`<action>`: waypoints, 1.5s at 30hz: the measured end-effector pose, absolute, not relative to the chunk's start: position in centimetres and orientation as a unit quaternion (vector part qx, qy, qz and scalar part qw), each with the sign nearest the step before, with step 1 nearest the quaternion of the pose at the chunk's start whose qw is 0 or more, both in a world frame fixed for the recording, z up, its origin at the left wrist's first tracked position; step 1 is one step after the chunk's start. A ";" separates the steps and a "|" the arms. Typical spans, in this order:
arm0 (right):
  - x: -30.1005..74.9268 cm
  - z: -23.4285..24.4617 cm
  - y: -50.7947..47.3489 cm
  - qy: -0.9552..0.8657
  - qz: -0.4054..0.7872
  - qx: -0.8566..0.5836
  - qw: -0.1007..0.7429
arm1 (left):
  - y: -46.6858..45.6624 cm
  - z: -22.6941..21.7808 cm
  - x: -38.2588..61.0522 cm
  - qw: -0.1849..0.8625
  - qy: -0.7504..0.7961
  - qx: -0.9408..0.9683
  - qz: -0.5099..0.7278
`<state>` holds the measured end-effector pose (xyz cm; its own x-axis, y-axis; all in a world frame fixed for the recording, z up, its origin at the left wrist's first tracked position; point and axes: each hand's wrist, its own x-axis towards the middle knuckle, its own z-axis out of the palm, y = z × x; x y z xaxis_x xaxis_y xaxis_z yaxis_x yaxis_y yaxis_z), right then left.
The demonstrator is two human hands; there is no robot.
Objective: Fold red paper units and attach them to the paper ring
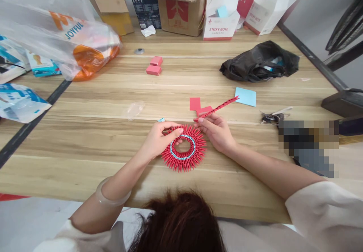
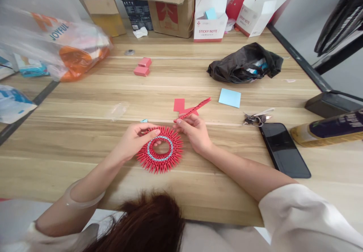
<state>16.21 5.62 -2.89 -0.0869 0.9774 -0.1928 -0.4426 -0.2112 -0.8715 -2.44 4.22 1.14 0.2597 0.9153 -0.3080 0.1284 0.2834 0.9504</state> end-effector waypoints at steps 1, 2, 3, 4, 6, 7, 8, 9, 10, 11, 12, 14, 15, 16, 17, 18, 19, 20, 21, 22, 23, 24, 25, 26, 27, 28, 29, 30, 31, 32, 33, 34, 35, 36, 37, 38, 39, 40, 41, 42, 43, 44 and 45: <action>16.2 -2.9 5.6 -0.324 0.664 -0.407 0.537 | 4.2 1.2 -2.4 0.610 0.515 0.509 0.323; 16.2 -2.9 5.6 -0.324 0.666 -0.404 0.537 | 4.2 1.2 -2.4 0.608 0.513 0.512 0.324; 16.2 -2.9 5.6 -0.325 0.668 -0.401 0.536 | 4.2 1.2 -2.4 0.607 0.513 0.514 0.324; 16.2 -2.9 5.6 -0.328 0.668 -0.400 0.535 | 4.2 1.3 -2.4 0.606 0.513 0.516 0.324; 16.2 -2.8 5.5 -0.338 0.668 -0.399 0.530 | 4.2 1.3 -2.3 0.604 0.513 0.517 0.323; 16.3 -2.8 5.5 -0.344 0.667 -0.399 0.527 | 4.2 1.4 -2.3 0.604 0.514 0.518 0.321; 16.3 -2.8 5.5 -0.349 0.666 -0.399 0.525 | 4.2 1.4 -2.2 0.605 0.515 0.518 0.316; 16.3 -2.8 5.5 -0.352 0.667 -0.398 0.522 | 4.2 1.4 -2.2 0.607 0.516 0.518 0.310; 16.3 -2.7 5.5 -0.354 0.669 -0.395 0.521 | 4.2 1.4 -2.2 0.611 0.516 0.520 0.302; 16.4 -2.7 5.5 -0.354 0.674 -0.390 0.519 | 4.1 1.3 -2.3 0.614 0.514 0.523 0.292; 16.4 -2.6 5.5 -0.353 0.680 -0.383 0.516 | 4.1 1.3 -2.3 0.617 0.511 0.528 0.283; 16.4 -2.5 5.5 -0.350 0.694 -0.368 0.510 | 4.1 1.1 -2.4 0.618 0.501 0.543 0.269; 16.4 -2.5 5.6 -0.349 0.701 -0.362 0.505 | 4.1 1.1 -2.5 0.617 0.495 0.553 0.262; 16.4 -2.5 5.6 -0.348 0.707 -0.357 0.501 | 4.1 1.0 -2.6 0.615 0.490 0.563 0.254; 16.4 -2.4 5.6 -0.348 0.713 -0.355 0.495 | 4.1 0.9 -2.7 0.613 0.486 0.572 0.247; 16.4 -2.4 5.6 -0.347 0.717 -0.354 0.490 | 4.1 0.8 -2.7 0.612 0.482 0.579 0.239; 16.4 -2.4 5.6 -0.346 0.722 -0.353 0.484 | 4.1 0.7 -2.8 0.611 0.480 0.585 0.233; 16.4 -2.4 5.6 -0.346 0.726 -0.352 0.479 | 4.1 0.7 -2.8 0.610 0.478 0.589 0.229; 16.3 -2.3 5.6 -0.347 0.729 -0.350 0.475 | 4.1 0.7 -2.8 0.608 0.478 0.592 0.226; 16.3 -2.3 5.6 -0.348 0.732 -0.347 0.471 | 4.1 0.7 -2.8 0.607 0.478 0.593 0.225; 16.3 -2.3 5.5 -0.351 0.734 -0.345 0.467 | 4.2 0.8 -2.8 0.606 0.478 0.595 0.224; 16.3 -2.3 5.5 -0.353 0.736 -0.343 0.465 | 4.2 0.8 -2.7 0.604 0.479 0.597 0.222; 16.3 -2.4 5.4 -0.355 0.737 -0.343 0.462 | 4.2 0.9 -2.7 0.602 0.480 0.599 0.221; 16.3 -2.4 5.4 -0.357 0.738 -0.344 0.458 | 4.2 1.0 -2.7 0.602 0.479 0.600 0.219; 16.3 -2.5 5.4 -0.359 0.738 -0.347 0.454 | 4.2 1.0 -2.7 0.602 0.478 0.602 0.217; 16.3 -2.6 5.3 -0.363 0.737 -0.350 0.450 | 4.2 1.1 -2.7 0.600 0.477 0.605 0.216; 16.3 -2.7 5.3 -0.367 0.736 -0.352 0.446 | 4.2 1.1 -2.7 0.597 0.478 0.607 0.216; 16.4 -2.8 5.3 -0.373 0.735 -0.352 0.444 | 4.2 1.1 -2.7 0.592 0.479 0.611 0.217; 16.4 -2.9 5.3 -0.379 0.733 -0.352 0.442 | 4.2 1.1 -2.7 0.587 0.480 0.614 0.219; 16.4 -2.9 5.3 -0.384 0.732 -0.350 0.441 | 4.2 1.1 -2.8 0.583 0.481 0.616 0.221; 16.5 -3.0 5.3 -0.388 0.731 -0.348 0.440 | 4.2 1.1 -2.8 0.582 0.482 0.616 0.222; 16.5 -3.0 5.3 -0.391 0.731 -0.347 0.439 | 4.2 1.0 -2.8 0.584 0.482 0.615 0.221; 16.5 -3.0 5.3 -0.395 0.730 -0.346 0.438 | 4.2 1.0 -2.8 0.587 0.482 0.612 0.219; 16.5 -3.0 5.3 -0.399 0.727 -0.347 0.438 | 4.2 1.0 -2.8 0.590 0.483 0.609 0.218; 16.5 -2.9 5.2 -0.405 0.724 -0.348 0.437 | 4.2 1.0 -2.8 0.592 0.485 0.607 0.215; 16.5 -2.9 5.2 -0.411 0.720 -0.349 0.437 | 4.2 1.1 -2.9 0.593 0.487 0.605 0.214; 16.5 -2.9 5.2 -0.418 0.716 -0.350 0.437 | 4.2 1.1 -2.9 0.593 0.488 0.604 0.214; 16.5 -2.9 5.2 -0.423 0.712 -0.350 0.438 | 4.2 1.1 -2.9 0.593 0.490 0.603 0.213; 16.5 -2.9 5.2 -0.429 0.708 -0.350 0.438 | 4.2 1.1 -2.9 0.592 0.491 0.603 0.213; 16.5 -2.9 5.2 -0.433 0.705 -0.349 0.439 | 4.2 1.1 -2.9 0.592 0.492 0.603 0.212; 16.5 -2.9 5.2 -0.437 0.704 -0.347 0.440 | 4.2 1.1 -2.9 0.591 0.492 0.604 0.211; 16.5 -2.9 5.2 -0.441 0.702 -0.345 0.440 | 4.2 1.1 -2.9 0.590 0.492 0.605 0.210; 16.5 -3.0 5.2 -0.444 0.701 -0.343 0.441 | 4.2 1.1 -2.9 0.589 0.491 0.606 0.209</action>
